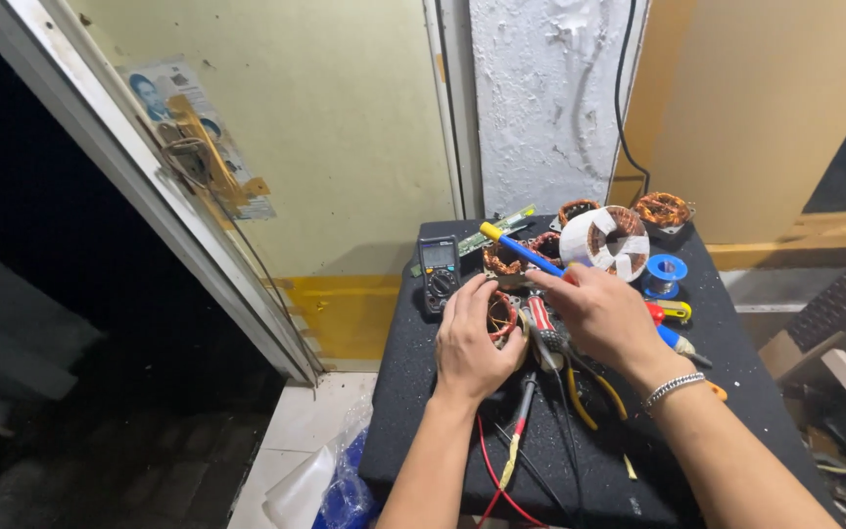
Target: Scraping insulation from copper motor windings and testing electrical continuity with a multimeter.
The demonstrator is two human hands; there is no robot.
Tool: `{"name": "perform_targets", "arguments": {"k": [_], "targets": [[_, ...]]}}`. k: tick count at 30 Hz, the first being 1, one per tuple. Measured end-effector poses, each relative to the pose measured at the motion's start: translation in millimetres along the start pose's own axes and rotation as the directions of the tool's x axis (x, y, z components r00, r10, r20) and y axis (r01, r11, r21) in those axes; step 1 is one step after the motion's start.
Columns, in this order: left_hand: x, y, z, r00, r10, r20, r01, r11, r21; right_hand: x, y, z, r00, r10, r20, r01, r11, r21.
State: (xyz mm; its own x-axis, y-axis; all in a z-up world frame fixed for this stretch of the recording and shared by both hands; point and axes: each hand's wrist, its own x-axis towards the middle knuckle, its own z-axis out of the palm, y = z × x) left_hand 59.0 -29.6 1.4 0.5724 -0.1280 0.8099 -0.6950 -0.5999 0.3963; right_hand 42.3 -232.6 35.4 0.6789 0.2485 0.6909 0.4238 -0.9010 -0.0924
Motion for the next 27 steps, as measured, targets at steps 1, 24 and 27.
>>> {"name": "perform_targets", "arguments": {"k": [1,24,27], "targets": [[0.5,-0.2,1.6,1.0,-0.002,0.004,0.002,1.0,-0.004,-0.8,-1.7,-1.4,1.0,0.004,0.004,-0.004,1.0,-0.001],[4.8,2.7,4.1,0.999,-0.006,-0.041,0.001,0.994,-0.105,-11.1,5.0,10.6,0.933,0.158,0.322,-0.201,0.974,0.104],[5.3,2.6,5.4,0.998,-0.007,-0.061,0.001,0.995,-0.104,-13.0,2.7,7.4,0.932,0.165,0.324,-0.211,0.971,0.112]]}}
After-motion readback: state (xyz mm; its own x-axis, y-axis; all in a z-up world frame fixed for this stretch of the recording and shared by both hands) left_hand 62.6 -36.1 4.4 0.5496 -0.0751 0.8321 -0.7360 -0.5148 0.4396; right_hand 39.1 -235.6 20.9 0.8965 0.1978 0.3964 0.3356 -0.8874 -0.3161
